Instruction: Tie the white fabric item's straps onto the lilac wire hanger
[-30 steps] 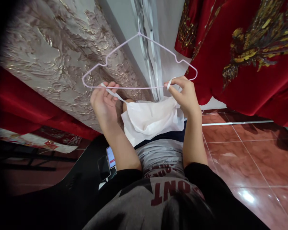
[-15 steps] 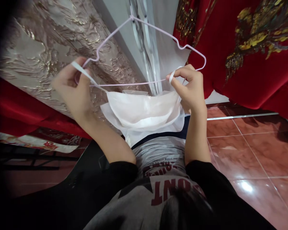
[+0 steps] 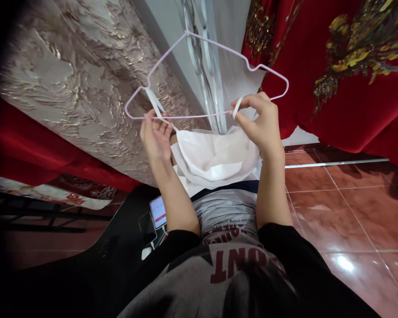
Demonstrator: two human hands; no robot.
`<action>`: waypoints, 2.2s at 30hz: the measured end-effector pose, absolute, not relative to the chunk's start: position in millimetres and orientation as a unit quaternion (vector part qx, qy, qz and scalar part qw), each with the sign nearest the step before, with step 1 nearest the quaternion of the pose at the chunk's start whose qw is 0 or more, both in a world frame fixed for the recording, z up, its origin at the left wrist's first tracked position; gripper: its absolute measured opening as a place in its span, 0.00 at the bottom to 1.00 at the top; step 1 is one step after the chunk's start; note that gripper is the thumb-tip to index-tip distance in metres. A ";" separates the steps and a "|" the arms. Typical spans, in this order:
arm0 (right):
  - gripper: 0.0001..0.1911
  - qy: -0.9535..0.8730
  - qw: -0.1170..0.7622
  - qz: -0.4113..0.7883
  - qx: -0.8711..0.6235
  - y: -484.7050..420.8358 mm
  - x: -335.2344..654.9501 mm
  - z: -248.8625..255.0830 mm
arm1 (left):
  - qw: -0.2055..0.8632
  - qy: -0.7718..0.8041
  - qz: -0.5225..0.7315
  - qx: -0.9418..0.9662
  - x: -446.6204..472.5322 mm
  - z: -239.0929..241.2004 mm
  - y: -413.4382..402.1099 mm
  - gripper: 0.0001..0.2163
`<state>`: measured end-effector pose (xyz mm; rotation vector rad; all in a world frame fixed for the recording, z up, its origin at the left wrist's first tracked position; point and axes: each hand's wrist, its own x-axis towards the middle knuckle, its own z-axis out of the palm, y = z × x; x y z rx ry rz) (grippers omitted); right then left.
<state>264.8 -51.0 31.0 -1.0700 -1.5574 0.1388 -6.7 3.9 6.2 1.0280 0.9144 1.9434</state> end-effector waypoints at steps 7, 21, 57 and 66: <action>0.16 -0.580 0.697 0.085 -0.414 -26.9 294.0 6.1 | 0.403 0.301 0.752 0.427 15.0 16.2 -10.2 0.09; 0.15 -0.668 0.561 -0.006 -0.488 -21.5 276.8 101.4 | 0.430 0.311 0.761 0.373 11.5 29.2 -16.0 0.11; 0.13 -0.628 0.670 0.089 -0.386 -26.6 251.6 2.2 | 0.378 0.292 0.779 0.407 -17.0 26.9 -23.9 0.07; 0.08 -0.545 0.639 0.200 -0.505 -20.2 286.6 31.0 | 0.328 0.329 0.769 0.439 -18.0 13.2 -4.9 0.13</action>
